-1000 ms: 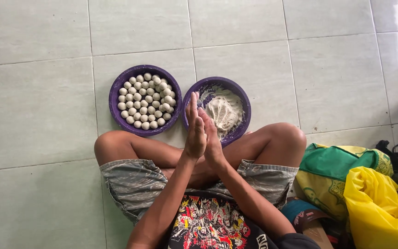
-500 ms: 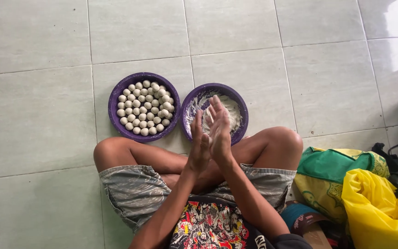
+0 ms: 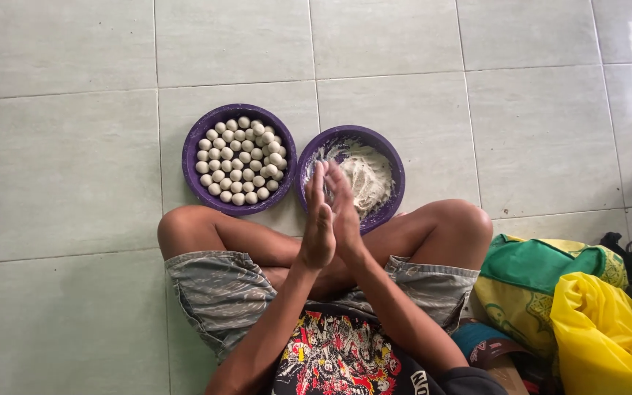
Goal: Rolling small pieces of dough into balls and placing them in a bowl
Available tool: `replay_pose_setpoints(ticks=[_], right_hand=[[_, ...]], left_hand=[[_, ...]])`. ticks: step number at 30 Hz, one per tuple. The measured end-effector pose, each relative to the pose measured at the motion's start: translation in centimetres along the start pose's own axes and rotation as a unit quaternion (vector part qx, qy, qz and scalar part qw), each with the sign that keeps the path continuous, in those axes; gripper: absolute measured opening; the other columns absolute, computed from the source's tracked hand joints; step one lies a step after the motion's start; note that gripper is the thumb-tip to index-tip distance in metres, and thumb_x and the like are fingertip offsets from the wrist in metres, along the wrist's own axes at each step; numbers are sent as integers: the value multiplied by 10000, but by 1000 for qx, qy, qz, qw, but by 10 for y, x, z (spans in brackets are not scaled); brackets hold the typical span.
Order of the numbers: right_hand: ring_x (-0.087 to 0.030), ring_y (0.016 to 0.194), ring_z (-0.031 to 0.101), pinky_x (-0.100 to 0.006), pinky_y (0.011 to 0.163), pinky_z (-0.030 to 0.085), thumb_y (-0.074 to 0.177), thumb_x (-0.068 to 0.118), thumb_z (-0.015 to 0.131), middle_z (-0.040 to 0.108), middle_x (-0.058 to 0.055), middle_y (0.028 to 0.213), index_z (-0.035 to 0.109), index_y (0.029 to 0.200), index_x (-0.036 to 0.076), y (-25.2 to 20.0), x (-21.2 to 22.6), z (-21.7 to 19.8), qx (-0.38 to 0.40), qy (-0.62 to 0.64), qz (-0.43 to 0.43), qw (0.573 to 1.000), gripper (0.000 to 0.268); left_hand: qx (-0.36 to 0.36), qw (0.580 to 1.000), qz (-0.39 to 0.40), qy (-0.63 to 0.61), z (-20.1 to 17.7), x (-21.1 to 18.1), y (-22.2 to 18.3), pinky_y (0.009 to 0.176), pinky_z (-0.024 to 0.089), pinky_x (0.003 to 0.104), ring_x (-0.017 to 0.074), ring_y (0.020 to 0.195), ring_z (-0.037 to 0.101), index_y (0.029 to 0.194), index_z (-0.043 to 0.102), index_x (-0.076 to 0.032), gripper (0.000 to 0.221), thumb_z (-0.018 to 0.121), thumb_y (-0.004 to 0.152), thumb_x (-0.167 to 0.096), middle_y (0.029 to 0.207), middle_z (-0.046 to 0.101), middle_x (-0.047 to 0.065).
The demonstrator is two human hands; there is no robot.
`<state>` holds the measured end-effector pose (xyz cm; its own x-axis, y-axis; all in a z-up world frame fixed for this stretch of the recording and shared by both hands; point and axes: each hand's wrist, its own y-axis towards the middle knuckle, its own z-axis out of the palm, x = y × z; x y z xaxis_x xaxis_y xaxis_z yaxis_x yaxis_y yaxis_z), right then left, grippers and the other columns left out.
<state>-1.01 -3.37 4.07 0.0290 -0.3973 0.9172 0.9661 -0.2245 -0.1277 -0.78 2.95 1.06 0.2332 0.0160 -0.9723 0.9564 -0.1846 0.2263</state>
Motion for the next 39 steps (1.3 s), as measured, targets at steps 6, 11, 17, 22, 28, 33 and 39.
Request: replay_pose_setpoints(ticks=[6, 11, 17, 22, 28, 33, 39], right_hand=[[-456, 1513, 178, -598, 1209, 140, 1061, 547, 255, 263, -238, 1635, 267, 1593, 29, -23, -39, 8, 7, 59, 62, 996, 742], [-426, 1452, 314, -571, 1178, 258, 1070, 524, 263, 363, -226, 1583, 333, 1565, 21, -5, -50, 16, 17, 146, 90, 985, 709], [-381, 1360, 518, -532, 1131, 435, 1085, 490, 274, 513, -210, 1506, 433, 1524, 7, -11, -105, 9, 24, 262, 188, 946, 671], [-379, 1120, 705, -453, 930, 621, 1007, 409, 481, 681, -243, 1265, 636, 1328, 10, 12, -151, -4, 21, 333, 301, 893, 535], [-332, 1073, 701, -414, 975, 606, 863, 37, 674, 657, -248, 1222, 567, 1370, -41, 32, -141, 27, -41, 103, 251, 962, 524], [-236, 899, 727, -349, 817, 657, 840, 89, 815, 695, -186, 1024, 561, 1362, -31, 51, -163, 30, -54, -48, 177, 981, 592], [-225, 998, 691, -326, 862, 617, 845, 49, 750, 688, -255, 1180, 514, 1427, -44, 54, -169, 26, -49, -100, 172, 979, 635]], left_hand=[[-14, 1000, -16, 16, -22, 15, 10, 1264, 104, 512, 393, 1543, 188, 1641, 128, -52, 815, 106, 1045, -607, 1628, 222, 232], [-1, 998, -50, 25, -28, 14, -3, 1257, 119, 493, 366, 1542, 184, 1644, 144, -67, 777, 129, 1043, -560, 1632, 241, 211], [-94, 995, -27, 23, -69, -6, 27, 1312, 134, 475, 386, 1578, 144, 1645, 117, -65, 618, 145, 1135, -412, 1666, 144, 244], [-151, 977, -11, 149, -127, 7, 33, 1256, 224, 410, 274, 1428, 373, 1575, 316, -45, 514, 235, 1132, -295, 1558, 335, 140], [-54, 974, -186, 120, -155, 92, 16, 1031, 514, 510, 413, 1227, 623, 1412, 528, -4, 409, 445, 1063, -200, 1282, 653, 249], [-12, 964, -215, 154, -148, 157, 19, 975, 537, 503, 388, 1142, 667, 1251, 664, -48, 343, 521, 1004, -236, 1174, 715, 203], [-11, 947, -237, 216, -143, 188, 20, 934, 566, 491, 358, 1082, 690, 1225, 697, -101, 337, 548, 971, -266, 1162, 710, 166]])
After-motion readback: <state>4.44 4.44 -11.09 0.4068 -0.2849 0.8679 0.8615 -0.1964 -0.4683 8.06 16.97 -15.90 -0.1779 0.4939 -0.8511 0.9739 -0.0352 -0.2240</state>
